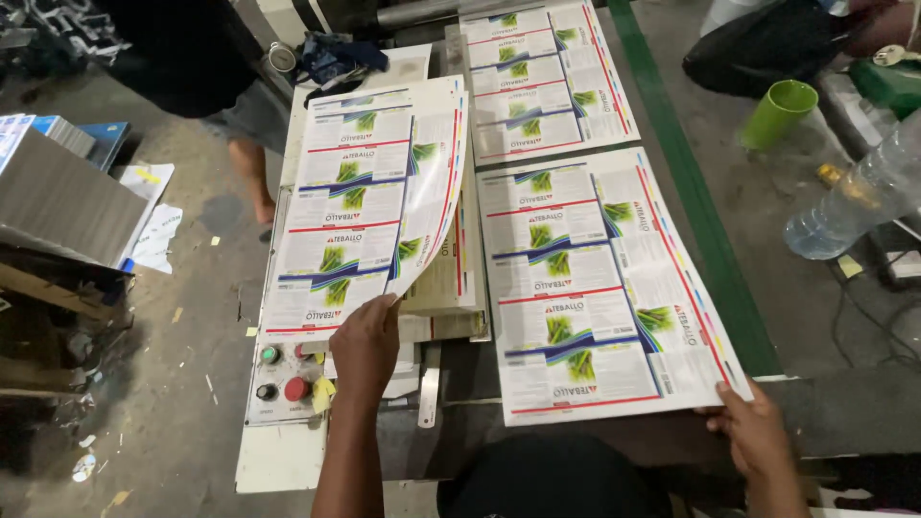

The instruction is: Inspecting and stacking printed packaging sheets coming from a printing machine.

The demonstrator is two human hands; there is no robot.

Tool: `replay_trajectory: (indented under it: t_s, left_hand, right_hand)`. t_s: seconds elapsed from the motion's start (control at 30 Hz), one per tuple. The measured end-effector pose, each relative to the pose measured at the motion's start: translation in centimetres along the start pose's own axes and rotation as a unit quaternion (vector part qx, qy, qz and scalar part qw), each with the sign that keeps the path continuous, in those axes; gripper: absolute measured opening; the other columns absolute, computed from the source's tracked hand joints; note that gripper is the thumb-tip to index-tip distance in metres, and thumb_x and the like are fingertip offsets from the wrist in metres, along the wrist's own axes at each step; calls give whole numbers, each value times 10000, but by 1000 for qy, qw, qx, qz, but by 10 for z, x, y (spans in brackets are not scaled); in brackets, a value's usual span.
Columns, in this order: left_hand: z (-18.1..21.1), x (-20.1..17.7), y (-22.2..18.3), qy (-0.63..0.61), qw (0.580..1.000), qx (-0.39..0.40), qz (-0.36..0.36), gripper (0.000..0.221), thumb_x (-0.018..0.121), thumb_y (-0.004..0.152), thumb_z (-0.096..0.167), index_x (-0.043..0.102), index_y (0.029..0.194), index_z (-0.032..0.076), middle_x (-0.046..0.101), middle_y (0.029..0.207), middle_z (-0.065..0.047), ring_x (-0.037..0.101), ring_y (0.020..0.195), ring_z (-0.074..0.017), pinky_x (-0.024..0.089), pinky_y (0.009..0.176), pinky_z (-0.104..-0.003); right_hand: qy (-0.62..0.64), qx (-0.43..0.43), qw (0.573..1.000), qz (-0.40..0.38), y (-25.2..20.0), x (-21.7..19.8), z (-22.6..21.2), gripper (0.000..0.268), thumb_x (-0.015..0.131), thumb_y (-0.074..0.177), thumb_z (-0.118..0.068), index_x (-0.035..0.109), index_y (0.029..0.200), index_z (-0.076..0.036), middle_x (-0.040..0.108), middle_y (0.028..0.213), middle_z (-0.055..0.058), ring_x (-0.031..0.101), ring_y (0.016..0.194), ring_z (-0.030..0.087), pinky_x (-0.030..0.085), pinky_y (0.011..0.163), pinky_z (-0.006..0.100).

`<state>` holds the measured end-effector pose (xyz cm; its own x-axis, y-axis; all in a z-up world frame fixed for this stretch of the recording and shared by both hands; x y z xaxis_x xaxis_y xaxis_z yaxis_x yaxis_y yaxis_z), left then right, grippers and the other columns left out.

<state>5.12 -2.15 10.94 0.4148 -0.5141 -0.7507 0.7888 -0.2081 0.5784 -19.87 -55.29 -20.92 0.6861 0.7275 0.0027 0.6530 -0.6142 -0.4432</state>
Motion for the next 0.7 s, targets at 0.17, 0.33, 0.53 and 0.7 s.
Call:
replay_trajectory:
  t_s: [0.17,0.33,0.53,0.7]
  left_hand:
    - [-2,0,-6,-11,1000,-9,-5,119,701,954,177,747,1033,100,769,965,-120,728,825,-347,575,693,-449]
    - [-4,-6,-8,-3,1000,-15,-4,129,697,945,169,752,1034,93,770,975,-121,729,837,-343,573,693,-456]
    - [-6,22,-45,-136,988,60,40,205,706,838,52,741,1034,100,772,1027,-143,749,916,-335,608,784,-418]
    - [69,74,-69,-231,965,117,-37,190,748,845,80,732,1033,89,762,1029,-126,736,902,-336,601,758,-421]
  right_hand:
    - [16,-36,998,-52,30,38,-18,353,582,1031,-161,603,1360,-33,729,1009,135,671,746,213,484,556,347]
    - [33,-10,997,-62,59,62,-30,351,587,1043,-199,582,1362,-52,728,1025,86,692,783,220,479,555,351]
    - [-23,76,997,-3,46,58,-5,630,556,1040,-229,297,1613,-189,753,1120,219,701,814,283,501,590,411]
    - [-96,44,972,-211,53,144,38,580,627,967,-279,491,1524,-186,815,1100,169,750,776,256,563,563,375]
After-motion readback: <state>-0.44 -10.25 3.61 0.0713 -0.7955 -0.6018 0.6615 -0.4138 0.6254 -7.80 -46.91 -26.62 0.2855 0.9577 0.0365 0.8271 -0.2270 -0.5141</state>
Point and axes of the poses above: each hand's wrist, its own y-axis towards the middle knuckle, its own x-axis out of the palm, z = x × y, the point moved 8 cm from there along y, towards the middle knuckle
